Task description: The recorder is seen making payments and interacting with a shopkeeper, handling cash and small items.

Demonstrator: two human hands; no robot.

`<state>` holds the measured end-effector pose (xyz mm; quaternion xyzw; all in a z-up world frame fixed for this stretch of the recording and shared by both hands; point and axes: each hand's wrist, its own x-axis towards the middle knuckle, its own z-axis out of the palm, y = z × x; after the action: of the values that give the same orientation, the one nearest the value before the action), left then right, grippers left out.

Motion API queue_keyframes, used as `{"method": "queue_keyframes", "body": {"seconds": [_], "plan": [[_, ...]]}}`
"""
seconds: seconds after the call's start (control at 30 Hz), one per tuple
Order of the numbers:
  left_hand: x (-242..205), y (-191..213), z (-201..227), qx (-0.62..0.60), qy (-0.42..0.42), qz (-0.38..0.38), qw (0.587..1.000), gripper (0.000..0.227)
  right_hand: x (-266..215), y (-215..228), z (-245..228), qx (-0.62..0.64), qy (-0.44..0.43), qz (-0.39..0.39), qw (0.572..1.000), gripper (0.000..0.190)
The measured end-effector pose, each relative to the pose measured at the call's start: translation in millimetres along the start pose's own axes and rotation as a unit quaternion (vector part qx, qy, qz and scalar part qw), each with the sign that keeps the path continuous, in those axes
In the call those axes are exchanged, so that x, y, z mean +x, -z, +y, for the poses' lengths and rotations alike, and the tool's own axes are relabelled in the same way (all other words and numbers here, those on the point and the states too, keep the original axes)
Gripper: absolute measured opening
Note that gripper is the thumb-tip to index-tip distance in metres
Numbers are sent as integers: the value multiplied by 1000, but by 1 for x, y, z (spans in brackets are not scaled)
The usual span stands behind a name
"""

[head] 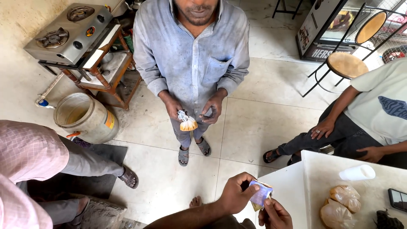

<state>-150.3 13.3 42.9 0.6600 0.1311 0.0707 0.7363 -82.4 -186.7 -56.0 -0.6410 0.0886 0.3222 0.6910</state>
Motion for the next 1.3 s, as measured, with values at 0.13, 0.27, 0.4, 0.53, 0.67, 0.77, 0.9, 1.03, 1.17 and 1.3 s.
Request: {"method": "queue_keyframes", "body": {"seconds": [0.13,0.27,0.4,0.53,0.67,0.77,0.9,1.03,1.17,1.3], "plan": [[-2,4,-3,-17,4,-31,999,18,-13,-16,-5,11,37,37,999,42],[0,10,2,-59,1,-79,995,17,-32,-35,-26,39,81,50,995,35],[3,16,2,-129,13,-73,989,18,-32,-31,-21,88,78,18,993,35],[0,21,1,-112,29,-106,988,19,-33,-33,-20,27,144,-4,989,28],[-3,24,0,-119,37,-135,983,27,-39,-43,-29,-12,177,-2,984,21],[-4,28,-11,-158,50,-129,978,31,-47,-53,-38,-16,193,-16,981,19],[-1,33,-31,-252,61,-89,962,28,-52,-62,-47,-51,174,13,983,16],[-9,49,19,-295,99,-57,949,24,-35,-42,-25,-22,206,6,978,14],[-23,74,41,-272,143,-98,946,20,-3,-10,12,59,251,23,966,32],[-43,86,35,-115,94,-264,953,13,-25,-37,-51,73,346,-72,932,38]]}}
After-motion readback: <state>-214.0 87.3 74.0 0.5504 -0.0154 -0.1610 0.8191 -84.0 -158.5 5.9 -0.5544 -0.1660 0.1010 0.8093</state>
